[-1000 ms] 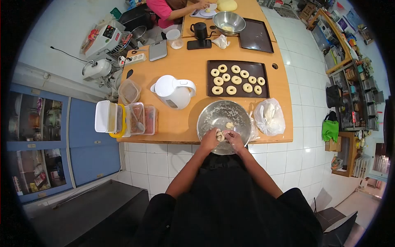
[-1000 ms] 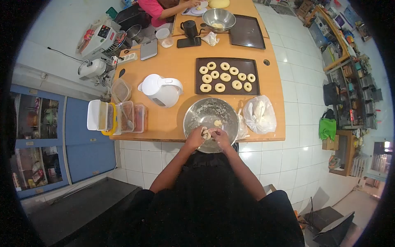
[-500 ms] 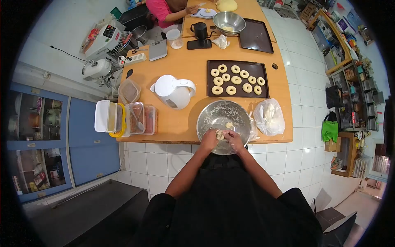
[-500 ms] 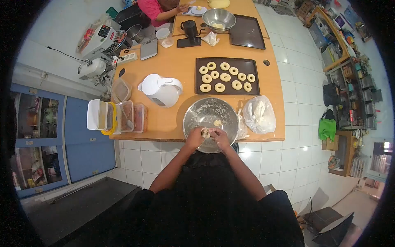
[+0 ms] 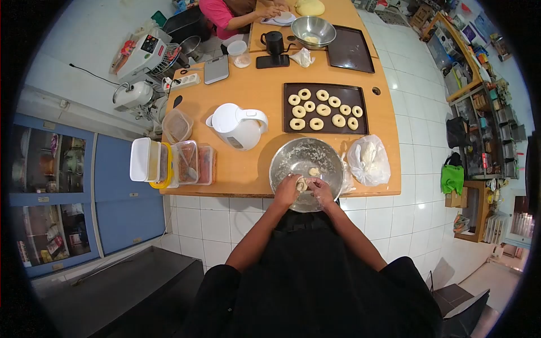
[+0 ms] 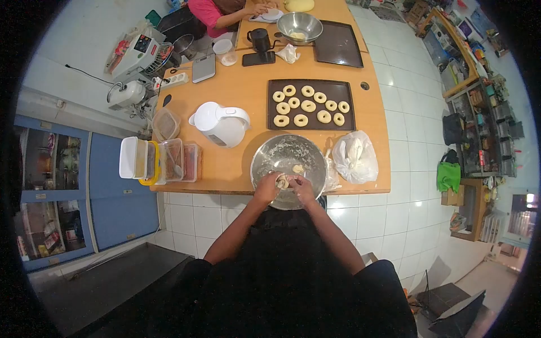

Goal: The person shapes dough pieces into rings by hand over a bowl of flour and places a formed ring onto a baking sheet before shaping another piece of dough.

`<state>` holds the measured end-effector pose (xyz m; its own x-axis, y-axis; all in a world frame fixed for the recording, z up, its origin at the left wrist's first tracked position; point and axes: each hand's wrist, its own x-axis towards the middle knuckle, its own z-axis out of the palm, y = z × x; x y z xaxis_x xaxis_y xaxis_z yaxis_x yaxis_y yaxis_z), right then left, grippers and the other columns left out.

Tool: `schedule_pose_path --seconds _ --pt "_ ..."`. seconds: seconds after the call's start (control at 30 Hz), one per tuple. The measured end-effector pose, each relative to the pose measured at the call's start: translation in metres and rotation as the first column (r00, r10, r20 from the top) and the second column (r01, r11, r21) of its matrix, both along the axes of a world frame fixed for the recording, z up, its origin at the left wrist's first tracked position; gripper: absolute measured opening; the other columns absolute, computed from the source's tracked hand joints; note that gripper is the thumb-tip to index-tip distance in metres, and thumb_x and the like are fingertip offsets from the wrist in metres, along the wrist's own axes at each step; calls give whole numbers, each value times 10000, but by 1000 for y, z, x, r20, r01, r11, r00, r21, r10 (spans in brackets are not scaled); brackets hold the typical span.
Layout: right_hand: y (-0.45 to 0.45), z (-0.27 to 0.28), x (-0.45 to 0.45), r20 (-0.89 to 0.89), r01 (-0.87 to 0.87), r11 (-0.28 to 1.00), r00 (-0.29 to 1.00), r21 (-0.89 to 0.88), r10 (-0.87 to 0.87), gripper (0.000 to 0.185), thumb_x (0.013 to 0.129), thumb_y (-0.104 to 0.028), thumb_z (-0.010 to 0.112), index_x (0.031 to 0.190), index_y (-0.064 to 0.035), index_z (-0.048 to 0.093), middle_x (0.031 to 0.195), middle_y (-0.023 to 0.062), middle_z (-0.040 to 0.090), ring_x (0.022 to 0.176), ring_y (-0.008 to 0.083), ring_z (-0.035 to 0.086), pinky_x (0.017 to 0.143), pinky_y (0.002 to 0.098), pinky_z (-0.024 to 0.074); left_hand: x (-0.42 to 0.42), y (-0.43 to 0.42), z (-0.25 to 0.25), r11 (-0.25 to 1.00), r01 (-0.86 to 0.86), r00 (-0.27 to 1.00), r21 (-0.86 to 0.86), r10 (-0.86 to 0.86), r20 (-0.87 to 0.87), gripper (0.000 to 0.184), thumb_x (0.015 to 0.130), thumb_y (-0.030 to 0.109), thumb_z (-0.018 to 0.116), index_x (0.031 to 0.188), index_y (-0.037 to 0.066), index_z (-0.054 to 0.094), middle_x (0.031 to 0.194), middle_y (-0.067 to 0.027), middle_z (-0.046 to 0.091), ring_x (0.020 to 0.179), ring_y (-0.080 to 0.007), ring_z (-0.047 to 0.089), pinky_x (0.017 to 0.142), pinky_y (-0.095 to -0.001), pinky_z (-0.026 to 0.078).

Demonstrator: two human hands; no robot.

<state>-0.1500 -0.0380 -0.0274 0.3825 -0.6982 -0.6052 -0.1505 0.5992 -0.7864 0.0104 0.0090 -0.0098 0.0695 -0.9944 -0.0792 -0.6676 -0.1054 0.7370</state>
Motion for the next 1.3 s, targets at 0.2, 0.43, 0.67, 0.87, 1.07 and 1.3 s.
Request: schedule_pose_path --seconds 0.2,0.43,0.67,0.87,1.07,1.3 --pt "1 3 1 30 10 999 999 -41 -9 259 887 -294 611 1016 -69 628 880 -10 634 774 72 558 652 235 405 -1 -3 18 985 -4 997 171 -9 71 417 701 39 596 1116 58 560 1042 -207 584 959 -389 561 802 -471 466" --pt "0 -3 0 13 45 996 999 -80 -44 281 876 -267 633 1012 -22 628 864 23 641 749 78 561 632 215 412 -4 -3 33 997 24 996 76 -30 79 402 713 40 588 1114 58 557 1006 -192 598 970 -381 561 791 -468 462" --pt "1 -3 1 40 -18 993 999 -118 23 264 884 -307 615 1009 -74 617 864 -20 618 762 71 545 656 229 416 -8 -5 13 995 -59 998 82 60 -16 371 750 88 618 1111 32 556 993 -205 611 956 -370 584 800 -428 476" --pt "1 -6 -6 42 15 997 999 -70 -12 313 884 -293 601 1074 -45 608 933 22 632 816 124 576 696 268 455 -11 0 -20 974 -139 882 177 203 -425 352 776 118 657 1093 0 559 978 -173 647 922 -250 634 804 -330 479" --pt "0 -1 -4 -41 -64 996 997 -65 62 275 899 -296 586 1069 -80 594 930 -4 614 826 95 549 687 258 425 -10 -1 -44 977 -148 840 151 205 -502 347 799 114 654 1114 4 557 983 -124 649 874 -189 630 749 -300 493" --pt "0 4 -8 58 -24 999 998 -33 25 302 910 -309 569 1065 -52 598 914 17 616 792 109 551 679 269 450 -5 -4 13 854 -106 541 510 479 -691 316 915 215 553 1174 35 546 1064 -48 609 923 -137 587 687 -258 498"
